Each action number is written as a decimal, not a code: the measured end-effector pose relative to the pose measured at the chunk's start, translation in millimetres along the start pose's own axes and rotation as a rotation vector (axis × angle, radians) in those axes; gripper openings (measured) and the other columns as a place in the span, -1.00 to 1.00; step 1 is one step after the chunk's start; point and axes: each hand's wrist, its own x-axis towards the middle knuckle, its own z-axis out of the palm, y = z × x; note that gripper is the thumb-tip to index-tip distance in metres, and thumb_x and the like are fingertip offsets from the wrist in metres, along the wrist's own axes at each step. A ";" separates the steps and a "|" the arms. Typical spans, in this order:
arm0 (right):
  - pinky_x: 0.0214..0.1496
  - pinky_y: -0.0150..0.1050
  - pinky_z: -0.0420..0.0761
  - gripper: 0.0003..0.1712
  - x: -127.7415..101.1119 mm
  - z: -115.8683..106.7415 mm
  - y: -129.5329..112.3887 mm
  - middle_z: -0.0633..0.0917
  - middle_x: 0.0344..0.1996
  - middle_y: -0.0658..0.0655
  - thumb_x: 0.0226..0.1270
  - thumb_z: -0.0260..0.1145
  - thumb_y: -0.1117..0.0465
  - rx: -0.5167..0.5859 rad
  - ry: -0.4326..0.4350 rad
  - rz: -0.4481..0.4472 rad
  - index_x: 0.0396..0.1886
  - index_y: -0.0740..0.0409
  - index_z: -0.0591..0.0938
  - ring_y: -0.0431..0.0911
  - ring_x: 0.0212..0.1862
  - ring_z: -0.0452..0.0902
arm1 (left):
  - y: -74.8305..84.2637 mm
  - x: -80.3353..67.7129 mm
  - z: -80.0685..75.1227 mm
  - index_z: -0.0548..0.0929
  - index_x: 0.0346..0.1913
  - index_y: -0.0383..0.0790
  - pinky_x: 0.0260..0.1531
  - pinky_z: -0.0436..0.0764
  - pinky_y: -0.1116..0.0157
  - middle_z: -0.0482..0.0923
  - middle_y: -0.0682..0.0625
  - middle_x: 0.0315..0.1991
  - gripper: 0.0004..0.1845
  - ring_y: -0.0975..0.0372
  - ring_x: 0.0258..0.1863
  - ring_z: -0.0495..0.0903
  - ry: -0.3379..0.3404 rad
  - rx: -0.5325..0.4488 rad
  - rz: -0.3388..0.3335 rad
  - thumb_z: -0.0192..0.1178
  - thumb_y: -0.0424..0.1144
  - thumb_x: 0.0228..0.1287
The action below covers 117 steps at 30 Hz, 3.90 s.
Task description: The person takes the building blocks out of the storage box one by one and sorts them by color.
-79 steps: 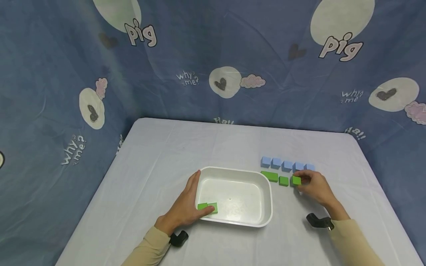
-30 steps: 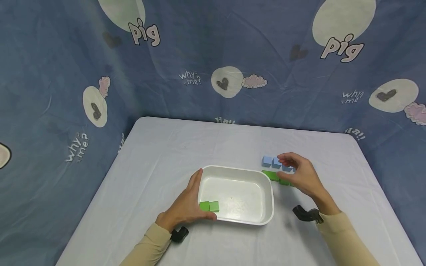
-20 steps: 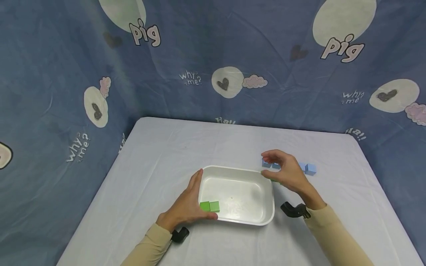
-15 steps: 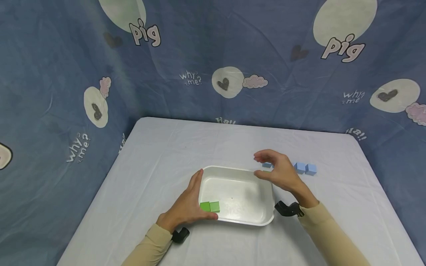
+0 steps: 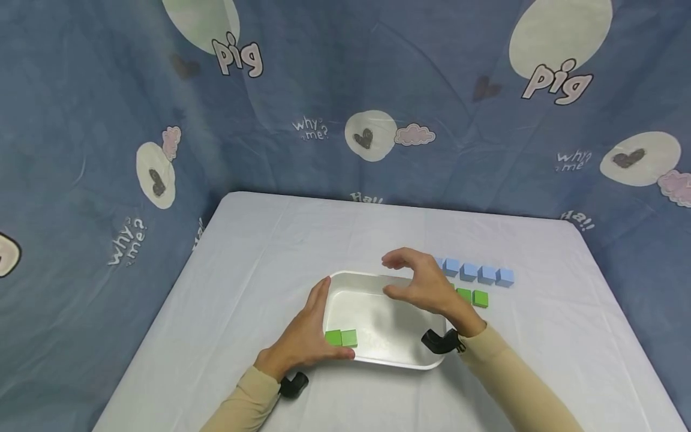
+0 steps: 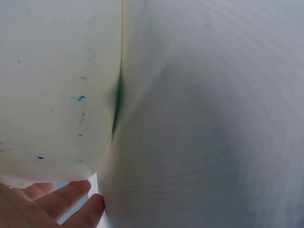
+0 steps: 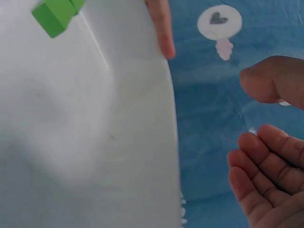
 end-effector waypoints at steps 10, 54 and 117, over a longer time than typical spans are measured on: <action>0.08 0.11 0.61 -0.46 2.8 30.2 5.6 0.72 -0.10 0.22 0.04 0.58 0.25 0.050 -0.081 -0.085 0.06 0.25 0.66 0.15 -0.03 0.63 | 1.2 1.4 0.8 -0.22 0.66 -0.09 0.17 0.52 -0.04 -0.17 0.10 0.62 0.60 -0.03 0.25 0.44 -0.009 0.010 0.003 0.67 0.27 -0.33; 0.14 -0.39 0.51 -0.48 4.5 84.7 4.6 0.67 -0.10 0.02 0.00 0.64 0.27 -0.108 -0.584 -0.261 -0.01 0.19 0.65 -0.25 -0.03 0.54 | -0.2 1.2 1.9 -0.23 0.66 -0.15 0.21 0.49 -0.06 -0.19 0.02 0.64 0.60 -0.12 0.34 0.39 -0.002 0.052 0.000 0.64 0.32 -0.30; 0.16 -0.23 0.58 -0.57 -45.0 -88.0 35.0 0.69 -0.06 0.10 0.11 0.44 0.54 0.070 0.032 0.123 0.00 0.21 0.70 -0.03 -0.03 0.59 | 0.8 2.4 1.5 -0.22 0.66 -0.10 0.22 0.48 -0.10 -0.17 0.03 0.63 0.61 -0.08 0.35 0.37 -0.017 0.047 -0.039 0.64 0.32 -0.36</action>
